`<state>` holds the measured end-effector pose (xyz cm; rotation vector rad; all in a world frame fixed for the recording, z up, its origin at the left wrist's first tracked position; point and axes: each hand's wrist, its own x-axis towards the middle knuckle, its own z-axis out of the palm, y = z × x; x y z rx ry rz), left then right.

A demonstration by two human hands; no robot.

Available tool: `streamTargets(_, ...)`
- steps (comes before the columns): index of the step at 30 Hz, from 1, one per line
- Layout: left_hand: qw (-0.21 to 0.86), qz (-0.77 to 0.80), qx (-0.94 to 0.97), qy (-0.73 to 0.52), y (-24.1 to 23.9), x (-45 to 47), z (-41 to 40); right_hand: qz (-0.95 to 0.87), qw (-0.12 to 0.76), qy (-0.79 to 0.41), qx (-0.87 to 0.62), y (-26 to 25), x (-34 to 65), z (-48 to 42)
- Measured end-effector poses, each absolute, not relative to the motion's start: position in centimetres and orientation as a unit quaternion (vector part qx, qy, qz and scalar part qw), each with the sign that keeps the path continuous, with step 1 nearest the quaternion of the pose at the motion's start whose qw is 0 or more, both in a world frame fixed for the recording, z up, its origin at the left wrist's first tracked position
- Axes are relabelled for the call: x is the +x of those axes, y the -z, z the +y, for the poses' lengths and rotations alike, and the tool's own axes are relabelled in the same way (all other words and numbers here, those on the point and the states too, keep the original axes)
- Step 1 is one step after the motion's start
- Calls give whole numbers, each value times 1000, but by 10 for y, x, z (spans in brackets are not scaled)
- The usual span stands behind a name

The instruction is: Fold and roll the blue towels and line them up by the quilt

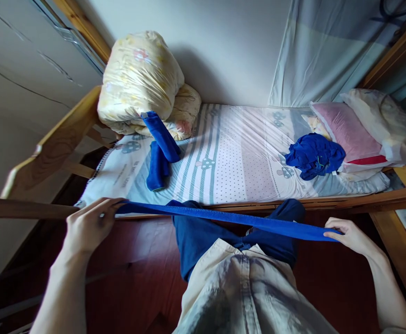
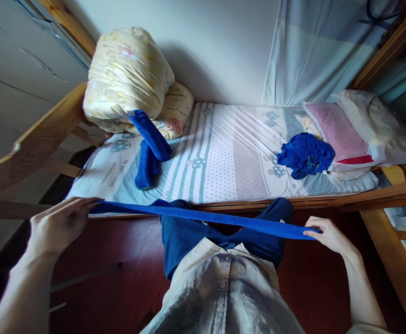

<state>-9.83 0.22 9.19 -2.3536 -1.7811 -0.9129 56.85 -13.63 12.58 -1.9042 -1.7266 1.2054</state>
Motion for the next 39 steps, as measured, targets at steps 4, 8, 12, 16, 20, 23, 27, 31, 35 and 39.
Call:
streamTargets(4,9,-580,-758,298,-101,-100,-1,-612,139,-407,-663,-125,585,-124)
streamTargets(8,32,-598,-758,257,-105,-105,20,-641,149,-343,-670,-122,601,-85)
streamTargets(12,10,-612,-754,240,-115,-106,49,-642,215,-229,-700,-121,610,-39)
streamTargets(16,-25,-639,-719,272,-130,-99,66,-611,309,-193,-702,-122,610,-8)
streamTargets(20,-66,-660,-692,285,-133,-100,66,-607,320,-205,-698,-121,608,2)
streamTargets(23,-109,-661,-692,269,-124,-111,62,-605,289,-223,-708,-118,608,1)
streamTargets(27,-186,-676,-675,229,-106,-129,62,-584,244,-296,-715,-115,608,0)
streamTargets(31,-201,-680,-675,204,-91,-140,76,-557,230,-356,-715,-114,611,8)
streamTargets(35,-230,-676,-678,173,-79,-140,104,-558,239,-382,-697,-110,612,29)
streamTargets(39,-258,-698,-654,133,-67,-122,141,-566,238,-388,-688,-94,607,67)
